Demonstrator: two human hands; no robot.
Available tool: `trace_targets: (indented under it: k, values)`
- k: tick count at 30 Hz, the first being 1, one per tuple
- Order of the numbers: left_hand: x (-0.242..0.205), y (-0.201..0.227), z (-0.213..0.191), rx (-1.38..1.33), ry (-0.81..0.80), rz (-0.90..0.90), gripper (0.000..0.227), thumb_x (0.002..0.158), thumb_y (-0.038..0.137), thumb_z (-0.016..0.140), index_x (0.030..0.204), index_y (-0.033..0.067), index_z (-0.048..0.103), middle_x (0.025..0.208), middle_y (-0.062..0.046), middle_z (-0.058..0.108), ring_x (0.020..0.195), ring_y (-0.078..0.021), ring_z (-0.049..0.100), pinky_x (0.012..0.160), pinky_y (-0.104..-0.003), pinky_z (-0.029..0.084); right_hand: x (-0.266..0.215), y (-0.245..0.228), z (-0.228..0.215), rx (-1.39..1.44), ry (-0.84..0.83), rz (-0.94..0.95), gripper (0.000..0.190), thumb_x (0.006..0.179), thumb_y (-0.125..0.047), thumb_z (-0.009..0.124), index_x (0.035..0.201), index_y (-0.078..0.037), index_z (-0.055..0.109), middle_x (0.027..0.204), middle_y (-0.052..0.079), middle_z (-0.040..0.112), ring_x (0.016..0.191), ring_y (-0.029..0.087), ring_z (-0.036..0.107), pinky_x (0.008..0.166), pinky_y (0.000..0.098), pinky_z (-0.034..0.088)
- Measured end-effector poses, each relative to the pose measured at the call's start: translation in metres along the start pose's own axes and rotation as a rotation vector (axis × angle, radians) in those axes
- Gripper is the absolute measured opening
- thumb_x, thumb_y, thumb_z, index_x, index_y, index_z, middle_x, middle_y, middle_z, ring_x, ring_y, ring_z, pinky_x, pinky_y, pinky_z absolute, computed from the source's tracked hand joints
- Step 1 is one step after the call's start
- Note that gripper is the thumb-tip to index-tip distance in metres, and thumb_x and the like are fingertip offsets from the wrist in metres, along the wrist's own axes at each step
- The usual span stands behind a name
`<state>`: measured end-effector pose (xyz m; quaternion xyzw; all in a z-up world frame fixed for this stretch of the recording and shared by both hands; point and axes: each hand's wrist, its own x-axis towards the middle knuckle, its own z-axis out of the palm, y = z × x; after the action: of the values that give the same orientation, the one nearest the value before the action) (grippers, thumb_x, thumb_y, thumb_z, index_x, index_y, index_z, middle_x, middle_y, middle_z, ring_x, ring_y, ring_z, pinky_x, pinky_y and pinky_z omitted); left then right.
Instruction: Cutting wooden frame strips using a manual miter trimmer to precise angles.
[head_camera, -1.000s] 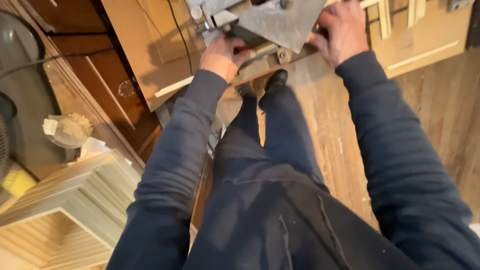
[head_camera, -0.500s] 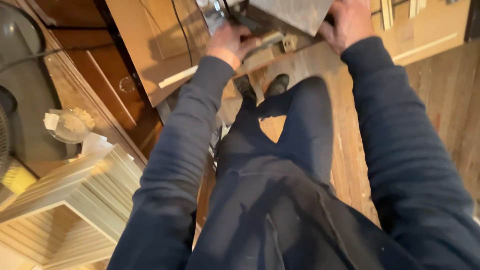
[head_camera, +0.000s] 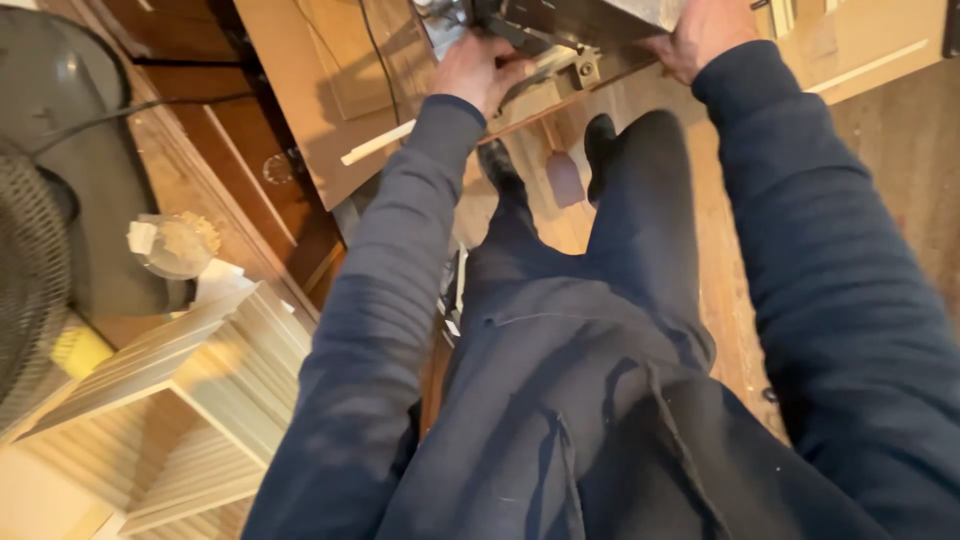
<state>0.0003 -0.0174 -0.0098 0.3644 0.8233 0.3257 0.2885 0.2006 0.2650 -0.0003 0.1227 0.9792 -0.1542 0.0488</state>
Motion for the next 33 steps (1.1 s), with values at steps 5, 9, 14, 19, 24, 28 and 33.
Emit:
trace_targets:
  k: [5,9,14,19,24,28,33]
  values:
    - [0.0,0.005,-0.002,0.021,0.058,0.025,0.03,0.085,0.043,0.079,0.094,0.0141,0.082,0.091,-0.02,0.073,0.091,-0.0407,0.068,0.079,-0.05,0.054,0.009,0.091,0.061,-0.085,-0.325,-0.186,0.027,0.111,-0.024,0.07,0.098,0.0,0.069,0.085,0.012,0.072,0.078,0.029,0.07,0.071,0.0395,0.056]
    - [-0.002,0.003,0.009,0.037,0.07,0.003,0.028,0.087,0.041,0.077,0.095,0.0146,0.081,0.093,-0.018,0.074,0.09,-0.0401,0.068,0.081,-0.051,0.054,0.036,0.062,0.005,0.035,-0.167,-0.317,0.019,0.107,-0.018,0.073,0.119,-0.003,0.073,0.101,0.018,0.074,0.089,0.036,0.071,0.078,0.0435,0.057]
    - [0.006,0.013,0.007,0.093,0.097,0.033,0.026,0.084,0.037,0.081,0.091,0.0123,0.082,0.09,-0.02,0.071,0.088,-0.0414,0.066,0.078,-0.052,0.052,0.075,0.054,-0.051,0.189,-0.171,-0.411,0.029,0.099,-0.018,0.075,0.125,-0.007,0.075,0.109,0.018,0.074,0.094,0.037,0.071,0.084,0.0451,0.057]
    - [0.01,0.012,0.023,0.059,0.089,-0.052,0.028,0.087,0.037,0.084,0.095,0.0106,0.08,0.102,-0.016,0.072,0.096,-0.0386,0.067,0.085,-0.05,0.053,0.093,0.068,-0.088,0.396,-0.485,-0.235,0.023,0.098,-0.017,0.075,0.12,-0.011,0.076,0.104,0.016,0.076,0.094,0.033,0.073,0.085,0.0445,0.056]
    - [0.013,0.062,-0.002,-0.061,0.077,-0.165,0.025,0.087,0.025,0.084,0.108,0.0129,0.077,0.105,-0.013,0.074,0.099,-0.0357,0.07,0.087,-0.047,0.055,0.098,0.088,-0.095,0.377,-0.486,-0.349,0.019,0.099,-0.017,0.074,0.117,-0.012,0.078,0.105,0.015,0.075,0.096,0.034,0.071,0.087,0.0445,0.056]
    - [0.012,0.051,0.007,0.045,0.111,-0.081,0.036,0.087,0.016,0.087,0.12,0.0078,0.072,0.114,-0.016,0.073,0.106,-0.0412,0.066,0.089,-0.047,0.054,0.091,0.099,-0.09,0.343,-0.421,-0.444,0.021,0.1,-0.017,0.072,0.12,-0.013,0.077,0.11,0.016,0.07,0.102,0.037,0.067,0.092,0.0452,0.054]
    - [0.015,0.062,0.004,0.02,0.161,-0.06,0.047,0.084,0.012,0.085,0.128,0.005,0.067,0.118,-0.019,0.07,0.106,-0.0428,0.064,0.088,-0.047,0.054,0.096,0.106,-0.105,0.304,-0.509,-0.441,0.03,0.101,-0.019,0.069,0.13,-0.017,0.073,0.105,0.017,0.066,0.102,0.037,0.065,0.091,0.0457,0.053]
